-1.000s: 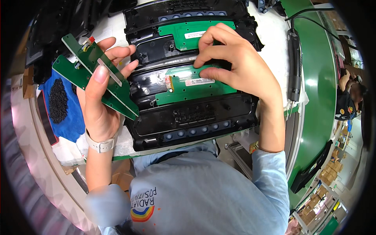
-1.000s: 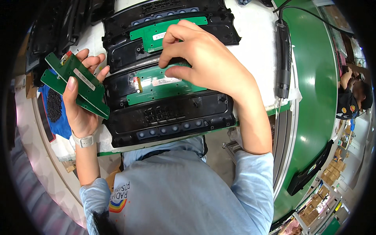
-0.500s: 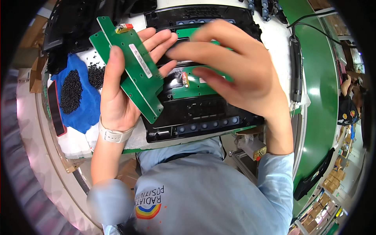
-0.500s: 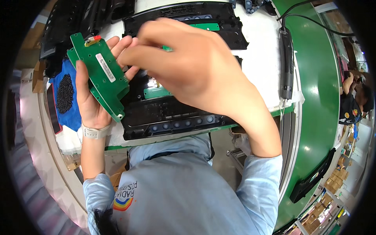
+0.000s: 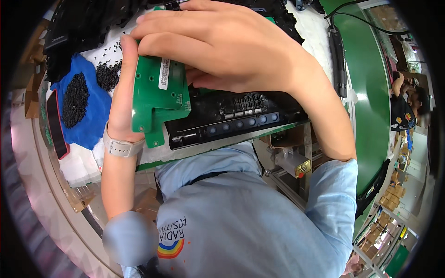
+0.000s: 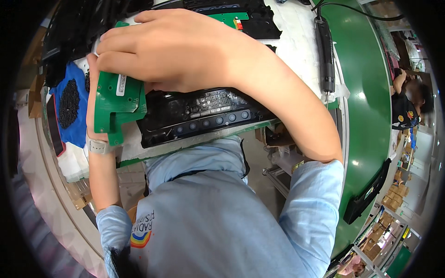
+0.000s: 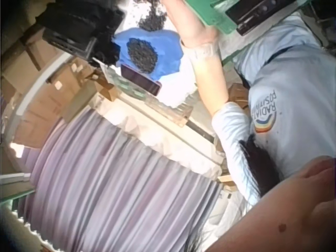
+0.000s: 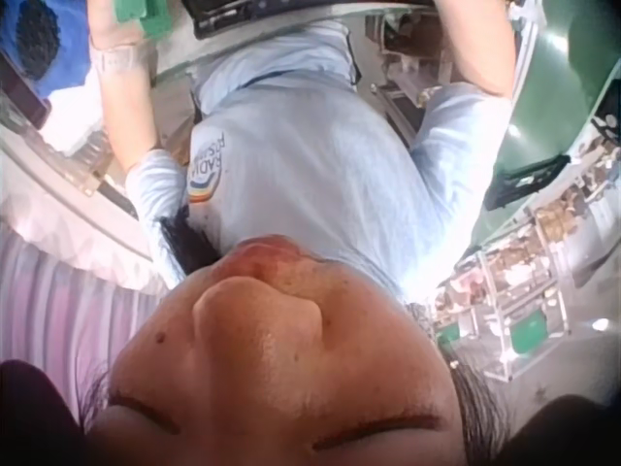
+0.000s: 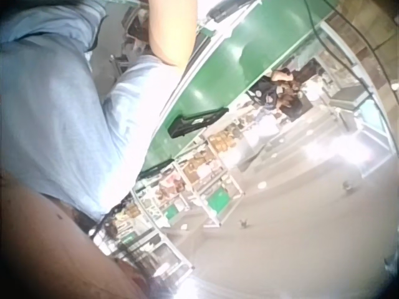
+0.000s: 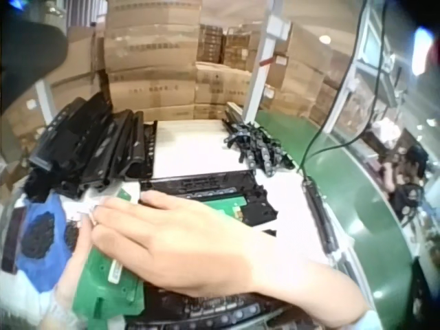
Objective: Assembling electronic components into plastic housings and installing circuit boards.
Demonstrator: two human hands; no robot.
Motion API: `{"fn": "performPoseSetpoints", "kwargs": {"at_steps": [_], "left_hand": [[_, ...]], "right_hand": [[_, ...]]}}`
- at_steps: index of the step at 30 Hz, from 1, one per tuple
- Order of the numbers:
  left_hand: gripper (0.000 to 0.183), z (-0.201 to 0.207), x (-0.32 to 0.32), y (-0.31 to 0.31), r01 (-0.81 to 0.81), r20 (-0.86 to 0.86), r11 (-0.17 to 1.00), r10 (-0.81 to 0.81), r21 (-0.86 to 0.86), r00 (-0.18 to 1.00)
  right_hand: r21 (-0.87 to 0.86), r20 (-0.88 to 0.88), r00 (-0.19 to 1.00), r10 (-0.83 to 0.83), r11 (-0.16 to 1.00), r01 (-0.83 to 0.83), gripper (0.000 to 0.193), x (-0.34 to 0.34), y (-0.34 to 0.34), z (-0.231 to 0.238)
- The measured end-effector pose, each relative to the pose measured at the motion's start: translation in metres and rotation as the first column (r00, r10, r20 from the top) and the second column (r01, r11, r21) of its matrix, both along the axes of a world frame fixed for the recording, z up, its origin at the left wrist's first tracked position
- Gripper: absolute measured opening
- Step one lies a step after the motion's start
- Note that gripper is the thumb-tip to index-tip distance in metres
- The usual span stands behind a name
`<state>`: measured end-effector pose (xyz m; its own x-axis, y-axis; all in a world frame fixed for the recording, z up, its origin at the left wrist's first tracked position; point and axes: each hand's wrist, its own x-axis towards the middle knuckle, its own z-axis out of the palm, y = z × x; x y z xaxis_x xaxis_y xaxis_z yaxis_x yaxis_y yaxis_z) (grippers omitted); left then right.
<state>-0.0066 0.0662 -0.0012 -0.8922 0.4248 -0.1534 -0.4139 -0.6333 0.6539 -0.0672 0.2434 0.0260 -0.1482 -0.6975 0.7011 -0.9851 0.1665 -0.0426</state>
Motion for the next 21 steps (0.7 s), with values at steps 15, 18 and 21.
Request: {"fn": "performPoseSetpoints", "kwargs": {"at_steps": [15,18,21], "left_hand": [[0.082,0.002,0.002,0.009,-0.427,-0.442,0.864,0.284,-0.266,0.851],[0.085,0.000,0.003,0.007,-0.443,-0.484,0.841,0.262,-0.310,0.835],[0.088,0.001,0.003,0.011,-0.477,-0.519,0.822,0.275,-0.309,0.810]], "right_hand": [[-0.034,0.944,0.329,-0.024,0.985,0.169,0.039,0.039,-0.013,-0.005],[-0.005,0.944,0.324,-0.064,0.978,0.207,0.042,0.037,-0.019,-0.007],[-0.068,0.930,0.367,-0.024,0.969,0.237,0.040,0.037,-0.021,-0.010]]}}
